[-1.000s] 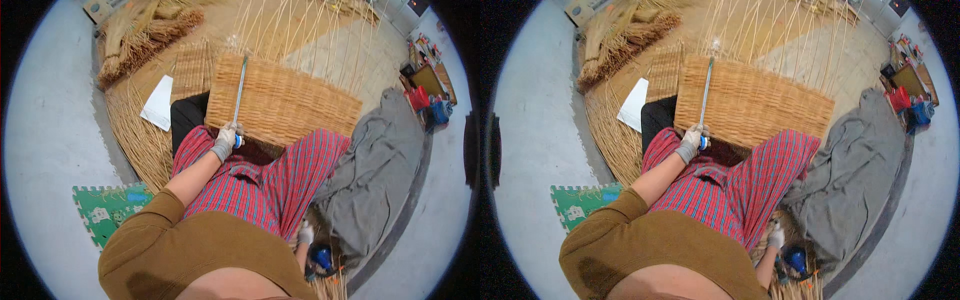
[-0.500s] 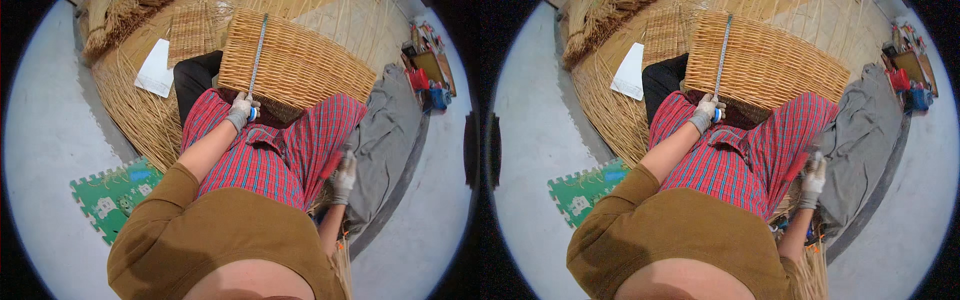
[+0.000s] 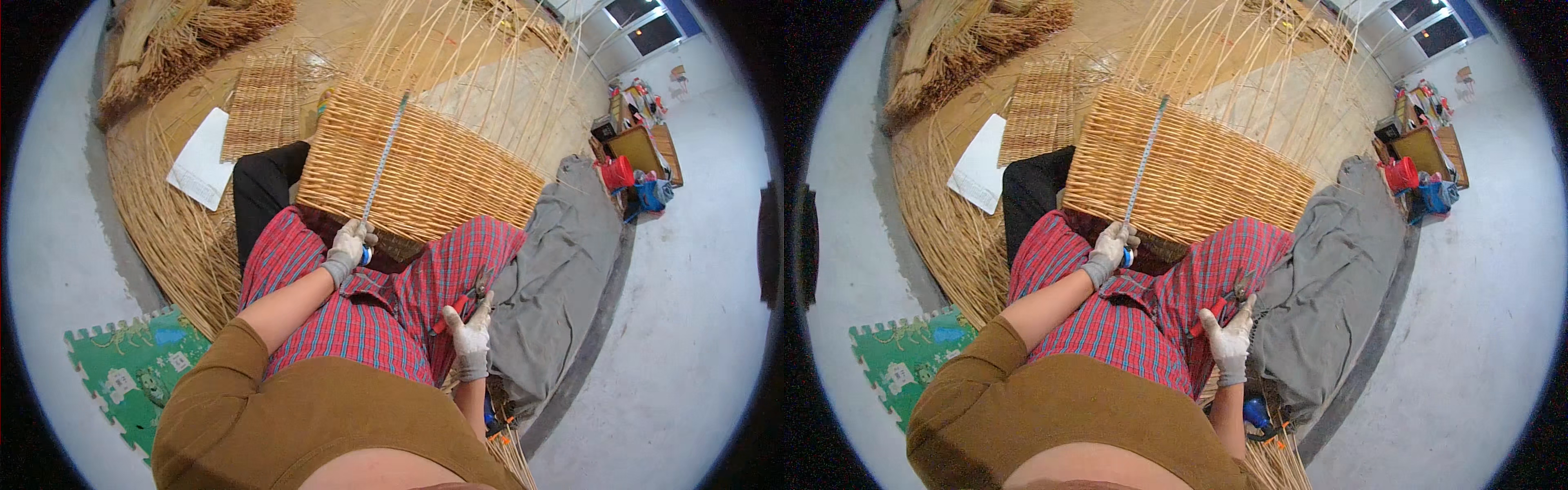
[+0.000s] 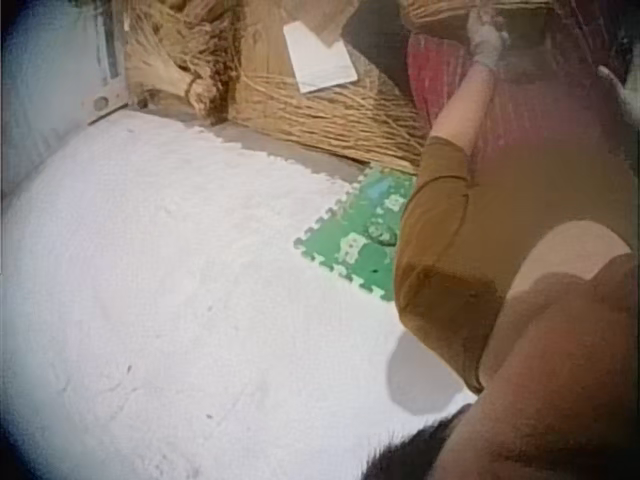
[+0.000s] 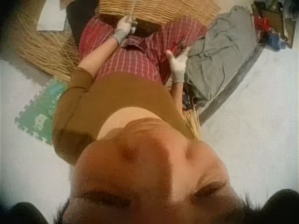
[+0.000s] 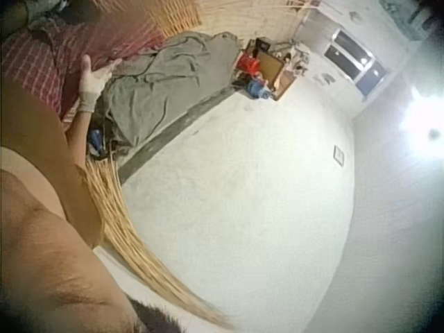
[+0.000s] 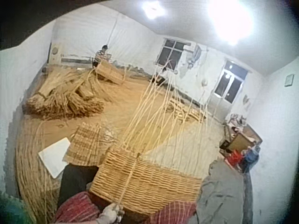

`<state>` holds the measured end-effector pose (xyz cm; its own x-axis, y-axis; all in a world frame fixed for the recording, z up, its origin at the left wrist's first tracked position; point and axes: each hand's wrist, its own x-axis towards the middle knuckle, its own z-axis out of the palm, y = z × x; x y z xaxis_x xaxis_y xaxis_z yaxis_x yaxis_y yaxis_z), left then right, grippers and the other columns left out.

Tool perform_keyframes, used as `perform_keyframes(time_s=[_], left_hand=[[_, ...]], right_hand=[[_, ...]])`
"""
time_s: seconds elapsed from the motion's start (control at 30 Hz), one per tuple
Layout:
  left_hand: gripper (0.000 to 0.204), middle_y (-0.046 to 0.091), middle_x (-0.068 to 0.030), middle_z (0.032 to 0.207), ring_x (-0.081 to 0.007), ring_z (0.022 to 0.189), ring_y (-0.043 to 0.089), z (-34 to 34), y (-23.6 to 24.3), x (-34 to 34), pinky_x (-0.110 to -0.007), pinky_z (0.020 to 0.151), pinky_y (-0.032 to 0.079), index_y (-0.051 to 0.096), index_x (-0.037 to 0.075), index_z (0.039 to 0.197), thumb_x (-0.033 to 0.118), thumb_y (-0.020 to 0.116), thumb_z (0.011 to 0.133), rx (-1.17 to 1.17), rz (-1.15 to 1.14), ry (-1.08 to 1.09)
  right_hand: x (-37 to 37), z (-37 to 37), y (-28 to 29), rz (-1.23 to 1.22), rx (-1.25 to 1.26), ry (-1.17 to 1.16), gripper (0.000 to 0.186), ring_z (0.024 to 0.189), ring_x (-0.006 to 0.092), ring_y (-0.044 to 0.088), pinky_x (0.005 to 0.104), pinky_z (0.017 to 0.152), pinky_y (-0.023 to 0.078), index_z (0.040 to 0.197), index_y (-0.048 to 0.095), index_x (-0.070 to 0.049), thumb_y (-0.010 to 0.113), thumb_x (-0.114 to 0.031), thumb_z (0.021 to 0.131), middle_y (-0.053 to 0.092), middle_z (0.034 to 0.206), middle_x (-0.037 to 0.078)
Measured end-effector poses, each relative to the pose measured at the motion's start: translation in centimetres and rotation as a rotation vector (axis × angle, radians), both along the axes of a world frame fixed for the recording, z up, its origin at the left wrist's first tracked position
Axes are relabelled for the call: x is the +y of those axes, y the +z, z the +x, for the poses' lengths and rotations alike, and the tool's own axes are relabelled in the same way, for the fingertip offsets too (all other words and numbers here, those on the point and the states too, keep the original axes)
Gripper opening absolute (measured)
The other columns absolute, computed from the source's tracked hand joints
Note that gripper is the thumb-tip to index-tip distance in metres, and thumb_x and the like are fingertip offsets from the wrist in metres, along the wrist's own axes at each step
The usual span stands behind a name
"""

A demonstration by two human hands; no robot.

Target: Weaving a large wicker basket on the floor, including measuring, cutting, and securing materials.

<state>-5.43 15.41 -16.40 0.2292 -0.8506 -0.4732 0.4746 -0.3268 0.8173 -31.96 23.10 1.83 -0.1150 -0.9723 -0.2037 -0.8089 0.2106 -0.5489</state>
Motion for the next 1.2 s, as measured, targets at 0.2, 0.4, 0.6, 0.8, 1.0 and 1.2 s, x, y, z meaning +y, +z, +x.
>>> perform_keyframes(time_s=[0.2, 0.4, 0.6, 0.8, 1.0, 1.2], left_hand=[[0.022, 0.063, -0.0086, 0.073, -0.0192, 0.056, 0.06, -0.4, 1.4, 0.0, -0.033, 0.048, 0.052, 0.056, 0.005, 0.101, 0.023, 0.043, 0.101, 0.108, 0.108, -0.028], [0.021, 0.064, -0.0133, 0.079, -0.0234, 0.056, 0.062, 0.1, 0.9, 0.0, -0.036, 0.047, 0.053, 0.049, 0.004, 0.108, 0.022, 0.041, 0.102, 0.074, 0.14, -0.133], [0.021, 0.063, -0.0159, 0.083, -0.0253, 0.064, 0.065, 0.4, 2.3, -0.1, -0.038, 0.052, 0.057, 0.044, 0.001, 0.111, 0.021, 0.04, 0.102, 0.063, 0.162, -0.117], [0.024, 0.062, -0.0163, 0.081, -0.0252, 0.064, 0.064, -0.1, 1.2, -0.1, -0.038, 0.052, 0.057, 0.043, 0.001, 0.11, 0.023, 0.041, 0.102, 0.048, 0.237, -0.089], [0.025, 0.065, -0.0083, 0.076, -0.0161, 0.063, 0.06, -0.8, -0.7, 0.2, -0.031, 0.057, 0.049, 0.058, 0.003, 0.097, 0.025, 0.046, 0.1, -0.118, -0.022, -0.045], [0.025, 0.066, -0.0113, 0.073, -0.0171, 0.057, 0.059, -2.3, -0.3, 0.2, -0.031, 0.053, 0.048, 0.059, 0.004, 0.096, 0.024, 0.045, 0.1, -0.078, -0.014, -0.158]], right_hand=[[-0.1, -0.1, -0.5, -0.032, -0.027, 0.0, 0.117, 0.139, 0.0439, 0.023, 0.045, 0.113, 0.022, 0.15, 0.005, 0.0, 0.069, -0.061, 0.073, 0.02, 0.15, 0.031], [-0.7, -2.1, -1.9, -0.164, -0.503, -0.115, 0.094, 0.132, 0.0333, 0.036, 0.0421, 0.106, 0.034, 0.152, 0.008, -0.007, 0.069, -0.033, 0.085, 0.028, 0.149, 0.021], [-3.5, -3.9, -0.2, -0.377, -0.887, -0.466, 0.068, 0.094, 0.0237, 0.061, 0.0373, 0.079, 0.053, 0.148, 0.02, -0.015, 0.058, -0.016, 0.092, 0.057, 0.114, 0.016], [-4.6, -1.3, -2.4, -0.281, -1.186, -0.386, 0.048, 0.083, 0.0231, 0.063, 0.0385, 0.071, 0.056, 0.133, 0.031, -0.004, 0.055, -0.01, 0.092, 0.06, 0.101, 0.014], [-4.7, -1.7, -4.0, -0.368, -1.296, -0.403, 0.06, 0.082, 0.0233, 0.062, 0.0377, 0.069, 0.055, 0.141, 0.027, -0.005, 0.059, -0.018, 0.092, 0.059, 0.101, 0.016], [-4.3, -0.9, -4.1, -0.405, -1.221, -0.376, 0.06, 0.084, 0.0237, 0.062, 0.0377, 0.07, 0.056, 0.14, 0.027, -0.003, 0.059, -0.023, 0.093, 0.059, 0.102, 0.016]])
